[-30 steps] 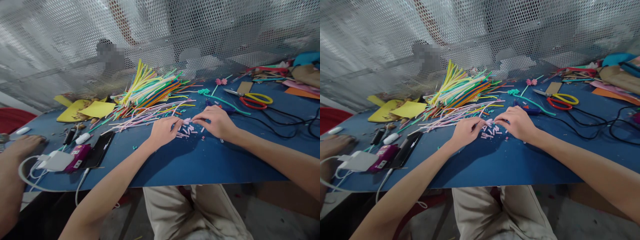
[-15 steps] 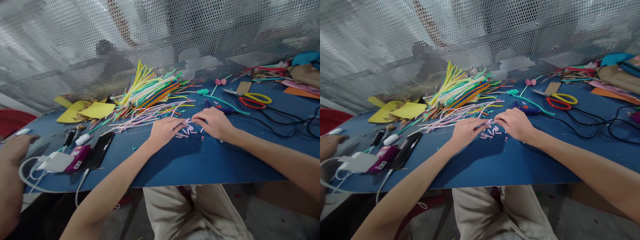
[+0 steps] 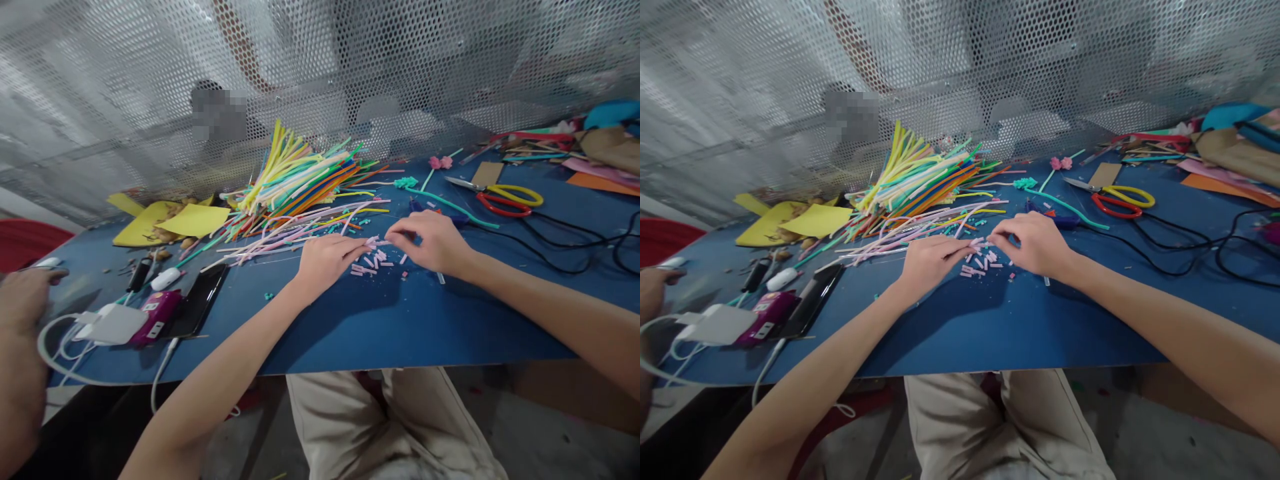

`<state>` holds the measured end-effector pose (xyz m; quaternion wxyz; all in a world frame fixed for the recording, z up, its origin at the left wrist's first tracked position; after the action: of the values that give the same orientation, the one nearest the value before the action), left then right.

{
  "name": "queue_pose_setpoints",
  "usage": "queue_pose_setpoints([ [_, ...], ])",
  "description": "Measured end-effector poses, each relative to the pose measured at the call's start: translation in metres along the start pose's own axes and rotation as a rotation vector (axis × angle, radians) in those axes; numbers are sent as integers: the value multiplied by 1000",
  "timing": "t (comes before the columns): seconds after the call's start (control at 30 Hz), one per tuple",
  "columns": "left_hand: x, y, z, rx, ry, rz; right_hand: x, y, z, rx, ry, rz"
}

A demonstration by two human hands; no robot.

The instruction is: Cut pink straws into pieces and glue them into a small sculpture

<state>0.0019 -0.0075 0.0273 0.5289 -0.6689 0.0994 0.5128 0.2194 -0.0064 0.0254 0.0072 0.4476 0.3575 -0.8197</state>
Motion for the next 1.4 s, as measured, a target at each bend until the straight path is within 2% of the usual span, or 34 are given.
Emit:
queue_pose_setpoints([
  [0.13,-4,-2,0,-9,8,-21,-18,-10,-34,200,7,-87],
  [0.23,-3,-3,1,-11,20,-48,-36,-17,-69,347,79,-148],
  [0.3,-1,-2,2,-1,29,-81,-47,-19,-95,450,162,-136],
  [0.5,2,-1,8,-45,135,-56,-58,-7,-177,731,414,97],
  [0.57,0,-1,9,-53,148,-57,-55,1,-198,850,458,189],
  [0.63,-2,-2,9,-47,147,-73,-53,6,-209,893,474,236],
  [0.97,-1,-3,12,0,137,-164,-66,18,-236,1023,539,278],
  [1.1,-4,-4,12,12,126,-191,-72,17,-237,1043,535,249],
  [1.17,-5,-4,12,9,122,-192,-78,16,-232,1019,523,173],
  [1.27,-5,-3,13,-18,122,-199,-94,10,-217,892,463,-87],
  [1.33,-5,-3,13,-29,130,-222,-102,6,-205,821,351,-261],
  [1.4,-5,-2,13,-31,147,-250,-103,2,-193,783,178,-382],
])
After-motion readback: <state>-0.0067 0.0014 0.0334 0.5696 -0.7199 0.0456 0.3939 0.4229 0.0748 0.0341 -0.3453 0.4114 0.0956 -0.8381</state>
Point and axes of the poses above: each hand's wrist, its own y-axis away from the middle knuckle, its own x-axis out of the palm, z = x × y, the point moved 4 cm from there along -y, towards the middle knuckle, and after that the axes turned 6 degrees about x, right-handed, at the moved point
